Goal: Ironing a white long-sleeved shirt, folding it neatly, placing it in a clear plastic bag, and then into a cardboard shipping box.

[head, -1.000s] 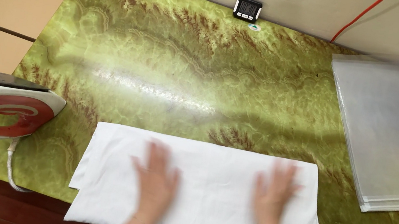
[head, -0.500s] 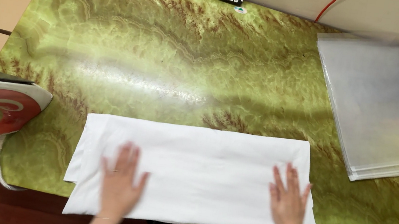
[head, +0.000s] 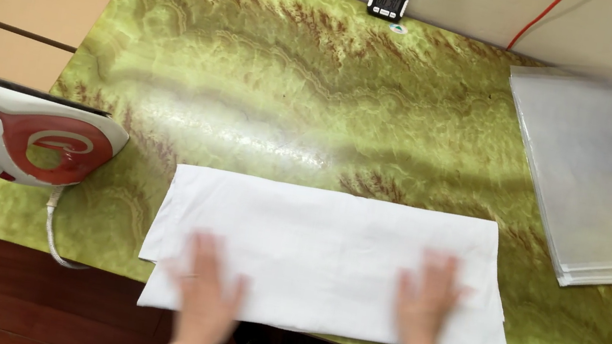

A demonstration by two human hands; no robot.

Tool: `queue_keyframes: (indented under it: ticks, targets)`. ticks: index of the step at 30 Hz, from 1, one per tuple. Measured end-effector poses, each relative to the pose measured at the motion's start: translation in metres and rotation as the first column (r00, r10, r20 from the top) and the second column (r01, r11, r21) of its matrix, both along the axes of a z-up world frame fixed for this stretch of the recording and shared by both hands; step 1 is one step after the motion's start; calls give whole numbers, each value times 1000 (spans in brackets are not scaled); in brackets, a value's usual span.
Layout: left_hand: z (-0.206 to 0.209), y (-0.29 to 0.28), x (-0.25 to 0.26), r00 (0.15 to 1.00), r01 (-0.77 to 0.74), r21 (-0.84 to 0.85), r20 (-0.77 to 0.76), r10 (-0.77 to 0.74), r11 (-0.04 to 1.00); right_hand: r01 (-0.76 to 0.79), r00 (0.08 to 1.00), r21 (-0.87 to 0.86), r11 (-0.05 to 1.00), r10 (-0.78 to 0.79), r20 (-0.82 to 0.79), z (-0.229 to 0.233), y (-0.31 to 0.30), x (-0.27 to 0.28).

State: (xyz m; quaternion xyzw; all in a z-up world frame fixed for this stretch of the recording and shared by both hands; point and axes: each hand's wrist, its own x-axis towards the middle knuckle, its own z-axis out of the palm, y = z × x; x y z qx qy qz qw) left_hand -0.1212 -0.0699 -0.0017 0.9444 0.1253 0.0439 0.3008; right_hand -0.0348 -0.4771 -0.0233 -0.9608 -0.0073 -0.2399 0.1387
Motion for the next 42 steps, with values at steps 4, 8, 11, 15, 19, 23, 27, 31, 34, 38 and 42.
queue_keyframes:
  ticks: [4, 8, 11, 15, 19, 23, 27, 31, 34, 38, 42]
  targets:
    - [19, -85, 9, 801, 566, 120, 154, -579, 815, -369, 915, 45, 928, 371, -159, -9, 112, -39]
    - [13, -93, 15, 752, 408, 606, 200, -628, 682, -523, 816, 28, 852, 510, -273, 36, 121, -44]
    - [5, -76, 14, 779, 394, 608, 179, -602, 690, -358, 909, -107, 928, 320, -266, 12, 61, -47]
    - [13, -51, 10, 844, 334, 528, 202, -497, 781, 22, 967, -248, 968, -84, -241, 3, -19, -56]
    - [20, -48, 10, 848, 316, 536, 212, -486, 783, 82, 951, -122, 989, -114, -286, 29, -30, -58]
    - [19, -56, 14, 867, 294, 542, 195, -459, 787, -3, 957, -167, 986, -46, -287, 21, -52, -26]
    - [12, -81, 21, 917, 287, 469, 118, -382, 835, -16, 929, -258, 966, -81, -362, 20, -86, 42]
    - [19, -106, 46, 927, 339, 355, 32, -374, 871, 143, 905, -230, 963, -221, -363, 32, -99, 91]
    - [44, -107, 93, 927, 313, 221, 140, -348, 924, 389, 903, 82, 917, -363, -228, 45, -71, 72]
    - [53, -100, 178, 938, 321, 116, 93, -333, 940, 613, 753, 577, 540, -620, -220, 27, -22, -6]
    - [6, -101, 273, 917, 398, 73, -5, -398, 915, 497, 821, 868, -8, -320, -473, 7, 55, -74]
